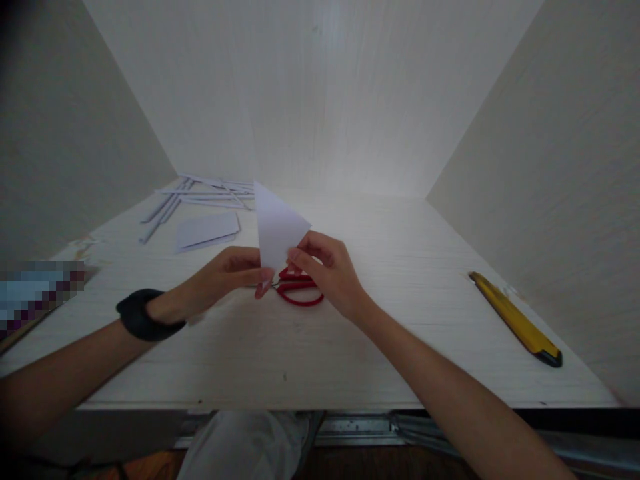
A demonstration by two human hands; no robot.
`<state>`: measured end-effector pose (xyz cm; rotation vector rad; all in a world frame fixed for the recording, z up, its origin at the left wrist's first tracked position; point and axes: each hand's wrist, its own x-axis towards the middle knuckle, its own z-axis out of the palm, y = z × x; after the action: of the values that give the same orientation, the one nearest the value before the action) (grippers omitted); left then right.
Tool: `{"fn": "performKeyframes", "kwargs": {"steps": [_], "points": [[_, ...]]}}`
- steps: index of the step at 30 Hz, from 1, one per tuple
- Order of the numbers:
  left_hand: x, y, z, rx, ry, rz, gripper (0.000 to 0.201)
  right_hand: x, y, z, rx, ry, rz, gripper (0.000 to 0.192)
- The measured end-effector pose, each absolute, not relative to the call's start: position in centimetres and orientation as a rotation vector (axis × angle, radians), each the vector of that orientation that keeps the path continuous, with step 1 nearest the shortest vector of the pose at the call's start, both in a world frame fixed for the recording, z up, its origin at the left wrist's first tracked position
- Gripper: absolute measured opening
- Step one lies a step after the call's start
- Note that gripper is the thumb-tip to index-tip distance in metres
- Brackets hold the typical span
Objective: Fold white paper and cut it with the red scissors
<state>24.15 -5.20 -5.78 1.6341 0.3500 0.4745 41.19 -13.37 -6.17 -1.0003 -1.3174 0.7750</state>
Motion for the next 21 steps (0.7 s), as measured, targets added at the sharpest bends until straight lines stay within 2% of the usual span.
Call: {"fn": "performKeyframes", "kwargs": {"steps": [4, 8, 16, 21], "points": [[23.97, -5.3, -5.6, 1.713, 0.323, 0.453, 0.028, 41.33, -13.23, -6.15, -0.933, -1.282, 0.801, 0.017], [23.9, -5.5, -5.24, 1.757, 0.324, 0.43, 0.031, 41.33, -13.17, -6.33, -0.916, -1.266, 0.805, 0.017], [23.78, -5.59, -5.1, 1.792, 0.331, 0.403, 0.026, 41.36, -13.2, -6.46, -0.894, -1.274, 0.808, 0.017], [23.97, -5.57, -5.18, 1.671, 0.316, 0.405, 0.01, 41.61, -13.21, -6.18, -0.909, -1.329, 0.899, 0.019]]}}
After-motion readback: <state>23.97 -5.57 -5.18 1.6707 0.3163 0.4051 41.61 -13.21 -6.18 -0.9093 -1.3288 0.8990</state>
